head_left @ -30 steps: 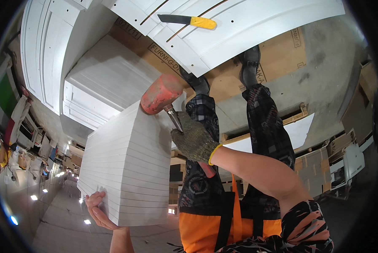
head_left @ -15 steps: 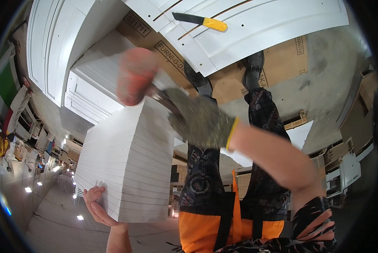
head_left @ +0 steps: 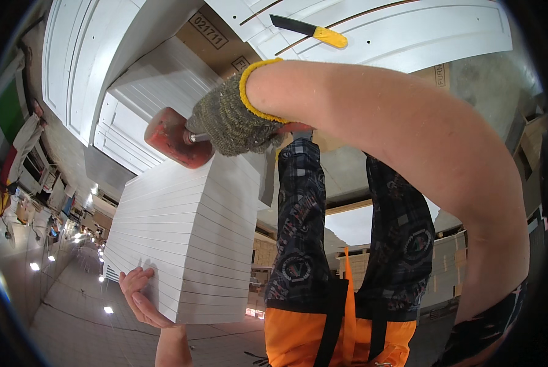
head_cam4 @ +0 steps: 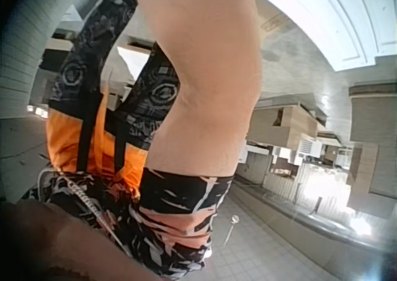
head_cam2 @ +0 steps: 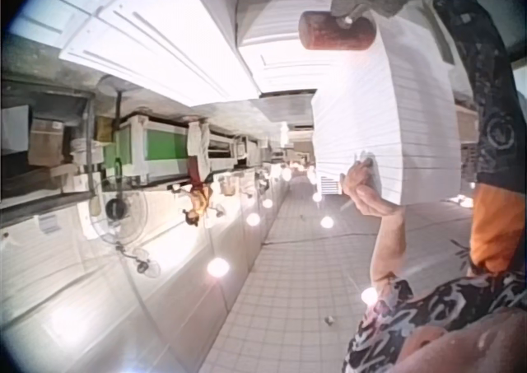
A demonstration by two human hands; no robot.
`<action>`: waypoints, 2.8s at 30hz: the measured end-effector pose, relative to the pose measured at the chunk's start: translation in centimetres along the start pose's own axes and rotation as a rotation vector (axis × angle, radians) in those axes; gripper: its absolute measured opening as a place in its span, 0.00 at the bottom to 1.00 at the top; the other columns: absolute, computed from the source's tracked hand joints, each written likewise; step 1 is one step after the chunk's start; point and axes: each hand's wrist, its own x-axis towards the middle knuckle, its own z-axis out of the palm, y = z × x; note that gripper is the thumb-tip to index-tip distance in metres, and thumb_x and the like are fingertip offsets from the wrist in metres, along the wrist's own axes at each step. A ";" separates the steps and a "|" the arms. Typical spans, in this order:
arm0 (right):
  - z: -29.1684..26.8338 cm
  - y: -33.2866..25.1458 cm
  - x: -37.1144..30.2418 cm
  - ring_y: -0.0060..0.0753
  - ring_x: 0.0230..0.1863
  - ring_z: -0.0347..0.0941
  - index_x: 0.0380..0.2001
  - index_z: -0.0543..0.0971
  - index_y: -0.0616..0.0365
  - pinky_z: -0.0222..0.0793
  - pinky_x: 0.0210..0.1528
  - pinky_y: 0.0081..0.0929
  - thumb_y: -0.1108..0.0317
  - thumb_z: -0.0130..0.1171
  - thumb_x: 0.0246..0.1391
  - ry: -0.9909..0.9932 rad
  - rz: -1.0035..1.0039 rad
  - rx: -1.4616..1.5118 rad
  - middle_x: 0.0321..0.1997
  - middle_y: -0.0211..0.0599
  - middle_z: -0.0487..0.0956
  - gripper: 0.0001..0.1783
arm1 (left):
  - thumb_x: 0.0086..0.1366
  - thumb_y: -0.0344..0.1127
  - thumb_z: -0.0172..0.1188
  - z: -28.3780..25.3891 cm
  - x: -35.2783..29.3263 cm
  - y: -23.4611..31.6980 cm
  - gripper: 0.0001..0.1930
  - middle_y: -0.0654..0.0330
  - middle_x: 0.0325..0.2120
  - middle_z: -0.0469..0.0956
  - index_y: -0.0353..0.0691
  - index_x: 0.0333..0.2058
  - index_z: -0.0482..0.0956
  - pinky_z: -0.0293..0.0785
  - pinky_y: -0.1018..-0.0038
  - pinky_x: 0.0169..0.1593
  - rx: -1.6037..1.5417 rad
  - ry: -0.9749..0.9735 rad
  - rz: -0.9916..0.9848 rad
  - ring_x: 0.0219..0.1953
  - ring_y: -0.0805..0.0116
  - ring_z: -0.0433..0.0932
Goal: The person uses a utility knife to trim the top edge of a white grooved panel and strikes the corner of the panel with a rubber mallet while holding a small metal tool against the surface.
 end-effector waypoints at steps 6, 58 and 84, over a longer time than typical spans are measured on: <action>0.1 1.1 0.1 0.42 0.46 0.77 0.59 0.71 0.55 0.71 0.49 0.42 0.58 0.48 0.65 -0.038 0.017 0.065 0.49 0.43 0.78 0.23 | 0.73 0.40 0.32 0.1 0.1 0.1 0.21 0.52 0.33 0.78 0.34 0.36 0.73 0.54 0.48 0.65 -0.004 -0.006 0.009 0.44 0.56 0.74; 5.1 2.7 -4.4 0.60 0.33 0.78 0.68 0.62 0.51 0.72 0.39 0.46 0.58 0.48 0.61 0.249 0.088 0.300 0.31 0.60 0.80 0.32 | 0.73 0.41 0.32 -0.3 0.2 0.2 0.20 0.53 0.34 0.77 0.35 0.37 0.72 0.53 0.50 0.66 -0.025 -0.045 -0.012 0.42 0.58 0.73; 21.1 -1.8 -9.5 0.68 0.35 0.77 0.74 0.47 0.48 0.73 0.39 0.54 0.64 0.55 0.56 0.819 0.512 0.900 0.30 0.65 0.78 0.45 | 0.72 0.42 0.50 0.5 2.6 3.0 0.31 0.49 0.39 0.74 0.36 0.67 0.51 0.68 0.44 0.51 0.218 -0.134 0.490 0.40 0.55 0.74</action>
